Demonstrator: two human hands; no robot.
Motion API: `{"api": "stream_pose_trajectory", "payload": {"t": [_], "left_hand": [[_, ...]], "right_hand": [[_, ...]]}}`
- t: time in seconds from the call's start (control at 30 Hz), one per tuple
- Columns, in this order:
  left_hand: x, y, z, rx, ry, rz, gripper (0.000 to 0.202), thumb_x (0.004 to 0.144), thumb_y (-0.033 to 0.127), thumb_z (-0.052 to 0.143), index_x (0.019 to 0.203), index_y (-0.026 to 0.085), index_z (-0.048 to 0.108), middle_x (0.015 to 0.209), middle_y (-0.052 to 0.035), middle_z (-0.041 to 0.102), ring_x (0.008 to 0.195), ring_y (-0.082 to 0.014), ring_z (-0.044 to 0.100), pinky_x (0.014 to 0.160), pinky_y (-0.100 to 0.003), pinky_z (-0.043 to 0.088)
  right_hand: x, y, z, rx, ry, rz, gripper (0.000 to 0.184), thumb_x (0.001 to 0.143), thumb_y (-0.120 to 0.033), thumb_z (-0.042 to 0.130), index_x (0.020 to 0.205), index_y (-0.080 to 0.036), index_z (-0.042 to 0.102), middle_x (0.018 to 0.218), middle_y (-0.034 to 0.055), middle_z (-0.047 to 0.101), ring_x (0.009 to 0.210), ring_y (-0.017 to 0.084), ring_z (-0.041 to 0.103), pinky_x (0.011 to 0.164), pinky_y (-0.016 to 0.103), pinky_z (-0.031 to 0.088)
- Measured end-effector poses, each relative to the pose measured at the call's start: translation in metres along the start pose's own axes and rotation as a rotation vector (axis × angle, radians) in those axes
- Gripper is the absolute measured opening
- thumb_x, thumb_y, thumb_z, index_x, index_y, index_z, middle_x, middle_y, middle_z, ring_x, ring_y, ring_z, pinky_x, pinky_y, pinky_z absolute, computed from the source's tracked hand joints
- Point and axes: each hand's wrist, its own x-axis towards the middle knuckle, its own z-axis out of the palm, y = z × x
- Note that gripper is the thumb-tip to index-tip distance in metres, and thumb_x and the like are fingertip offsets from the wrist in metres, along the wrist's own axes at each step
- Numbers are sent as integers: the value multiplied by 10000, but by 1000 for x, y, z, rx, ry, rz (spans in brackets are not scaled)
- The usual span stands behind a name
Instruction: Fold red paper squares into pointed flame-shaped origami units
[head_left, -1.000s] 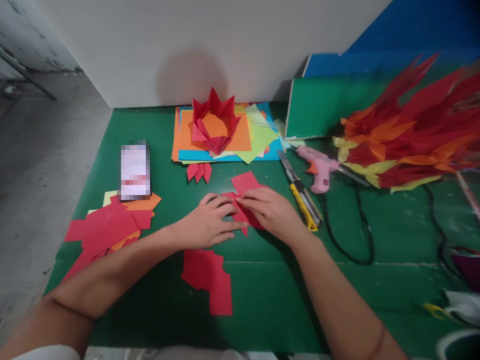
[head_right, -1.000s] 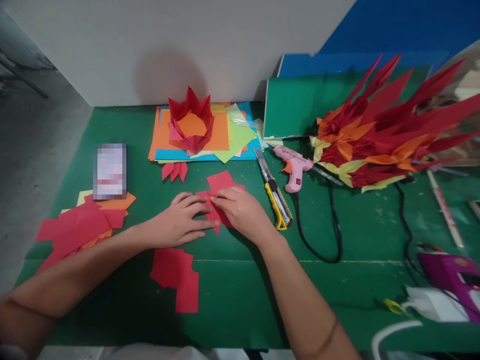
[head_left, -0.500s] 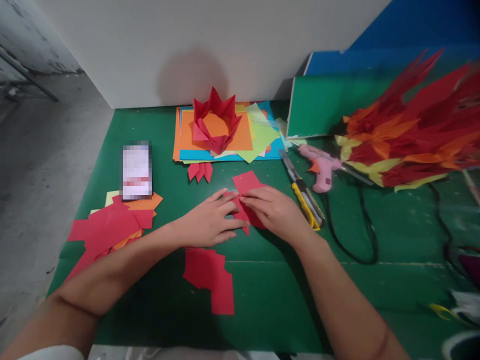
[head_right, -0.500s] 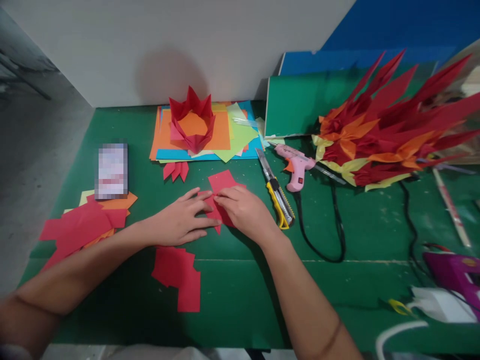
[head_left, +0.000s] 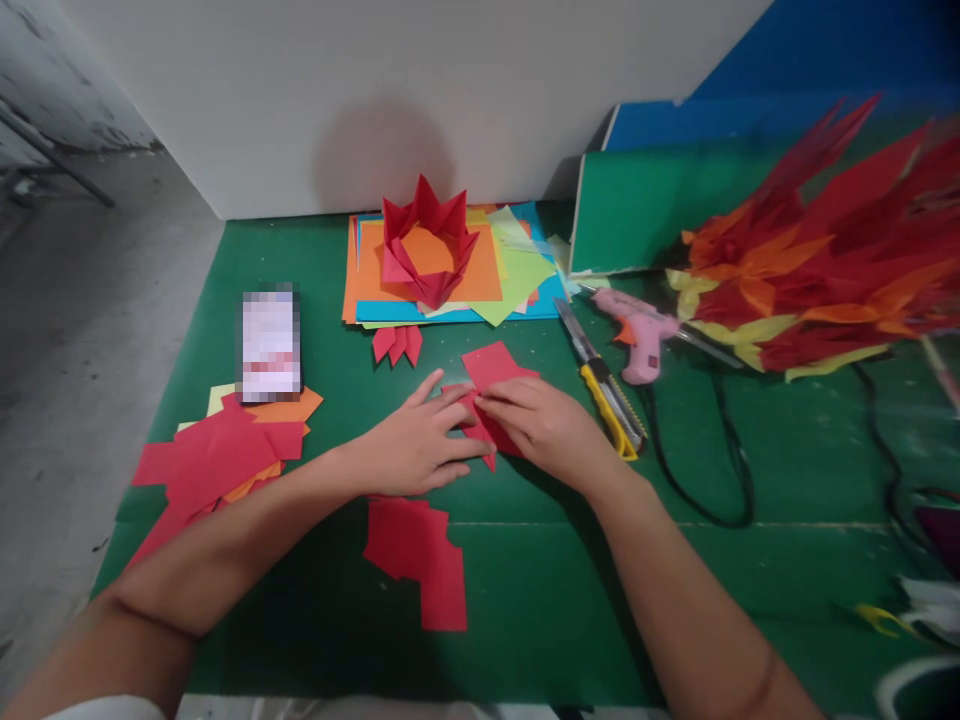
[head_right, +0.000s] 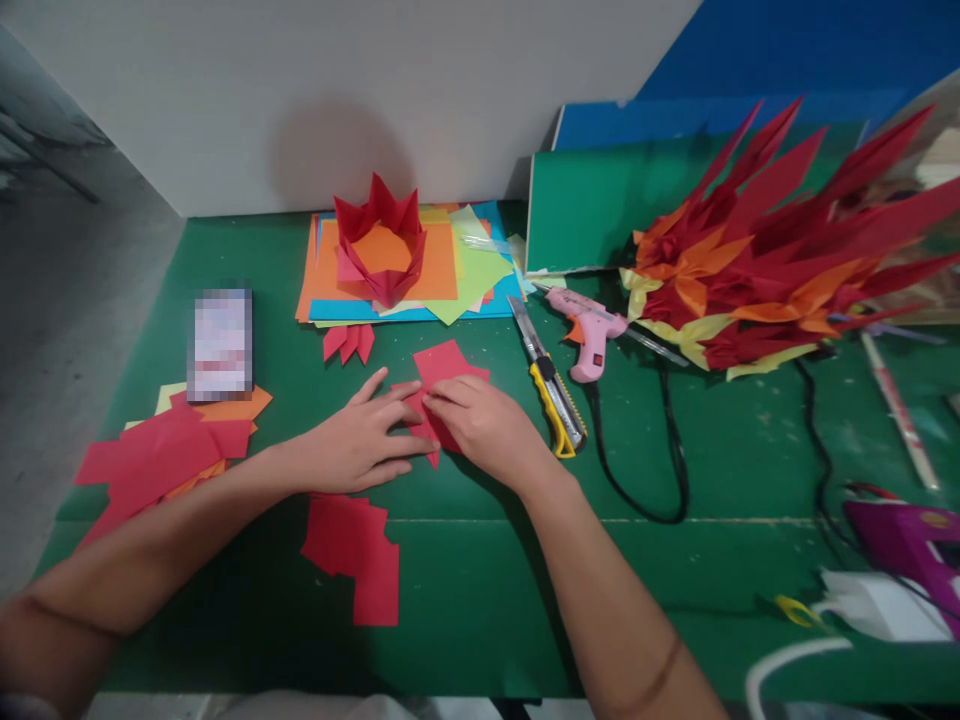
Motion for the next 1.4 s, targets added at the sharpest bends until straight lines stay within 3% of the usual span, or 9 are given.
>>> {"api": "stream_pose_trajectory", "payload": {"t": [0.4,0.63,0.9,1.13,1.4], "left_hand": [[-2,2,2,-9,-7,-33,303,927,348,466,1189,291,606,1353,-112,437,1375,-341,290,1116,-626,108],[-2,1,1,0,-5,-12,303,924,349,475,1190,281,601,1228,-96,523,1369,-342,304,1119,-623,116],[-2,2,7,21,19,-114,595,914,464,419,1351,62,383,1377,-205,440,1356,-289,334,1161,-540,85],[-4,6,5,37,61,-206,575,882,490,453,1327,127,438,1348,-170,469,1285,-312,380,1099,-546,188],[-4,6,6,45,52,-222,581,887,503,432,1350,152,423,1411,-146,431,1302,-311,342,1097,-552,153]], "right_hand": [[1,-2,-2,20,-25,17,316,916,-123,382,1009,-118,684,991,136,675,885,228,610,776,389,530],[-2,2,1,115,-14,75,296,915,-142,410,1037,-164,679,1034,121,675,934,222,611,812,405,511],[3,0,-2,154,-26,114,298,924,-155,408,1026,-179,687,997,105,675,893,209,608,790,386,515],[4,-1,-4,164,-42,131,295,932,-170,411,1018,-185,692,997,106,670,913,211,602,797,388,505],[3,0,-2,148,-39,97,286,935,-166,416,1019,-144,688,1000,119,672,914,211,602,799,384,506]]}}
